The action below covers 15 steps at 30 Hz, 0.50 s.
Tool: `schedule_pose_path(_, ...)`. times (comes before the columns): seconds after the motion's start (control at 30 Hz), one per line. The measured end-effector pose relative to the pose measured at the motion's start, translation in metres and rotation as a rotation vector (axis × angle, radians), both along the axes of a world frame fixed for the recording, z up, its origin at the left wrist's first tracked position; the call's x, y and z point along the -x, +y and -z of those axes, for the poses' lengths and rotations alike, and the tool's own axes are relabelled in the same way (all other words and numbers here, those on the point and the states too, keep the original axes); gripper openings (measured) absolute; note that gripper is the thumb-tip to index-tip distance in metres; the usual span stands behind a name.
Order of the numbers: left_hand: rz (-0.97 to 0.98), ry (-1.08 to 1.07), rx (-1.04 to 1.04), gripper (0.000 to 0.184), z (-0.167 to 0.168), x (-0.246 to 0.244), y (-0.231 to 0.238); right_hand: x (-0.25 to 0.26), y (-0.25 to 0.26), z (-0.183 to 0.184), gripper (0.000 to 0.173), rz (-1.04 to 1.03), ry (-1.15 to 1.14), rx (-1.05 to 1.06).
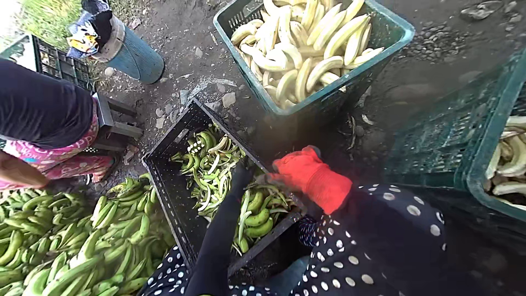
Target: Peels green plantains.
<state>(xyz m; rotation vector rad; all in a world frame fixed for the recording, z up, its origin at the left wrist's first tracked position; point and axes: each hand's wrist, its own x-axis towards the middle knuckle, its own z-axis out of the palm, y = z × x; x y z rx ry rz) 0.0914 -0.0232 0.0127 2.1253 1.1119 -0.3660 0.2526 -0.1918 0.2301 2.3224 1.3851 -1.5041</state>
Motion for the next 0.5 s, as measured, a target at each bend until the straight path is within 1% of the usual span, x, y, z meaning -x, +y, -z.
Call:
schedule_pose_path(0.07, -0.056, -0.146, -0.045, 0.049, -0.018, 0.005, -0.01, -0.004, 0.0, 0.005, 0.057, 0.006, -0.047, -0.028)
schedule_pose_path(0.1, -0.089, -0.214, -0.067, 0.046, -0.027, 0.01, -0.011, -0.005, -0.001, 0.007, 0.055, 0.01, -0.058, -0.05)
schedule_pose_path(0.17, -0.153, -0.327, -0.071, 0.051, -0.055, 0.023, -0.004, -0.009, -0.003, 0.013, 0.05, 0.007, -0.073, -0.094)
schedule_pose_path(0.23, -0.192, -0.42, -0.089, 0.058, -0.096, 0.041, 0.007, -0.012, -0.003, 0.02, 0.049, 0.002, -0.086, -0.155)
schedule_pose_path(0.27, -0.197, -0.428, -0.108, 0.061, -0.119, 0.051, 0.012, -0.012, -0.001, 0.022, 0.05, 0.007, -0.089, -0.185)
schedule_pose_path(0.33, -0.166, -0.345, -0.183, 0.062, -0.165, 0.071, 0.023, -0.009, 0.004, 0.024, 0.049, 0.017, -0.101, -0.243)
schedule_pose_path(0.4, -0.087, -0.202, -0.307, 0.054, -0.201, 0.09, 0.034, -0.004, 0.013, 0.023, 0.05, 0.02, -0.138, -0.3)
schedule_pose_path(0.47, -0.033, -0.106, -0.41, 0.047, -0.217, 0.11, 0.044, 0.004, 0.022, 0.022, 0.05, 0.035, -0.167, -0.351)
schedule_pose_path(0.5, -0.037, -0.115, -0.432, 0.046, -0.223, 0.12, 0.046, 0.009, 0.026, 0.022, 0.05, 0.053, -0.172, -0.371)
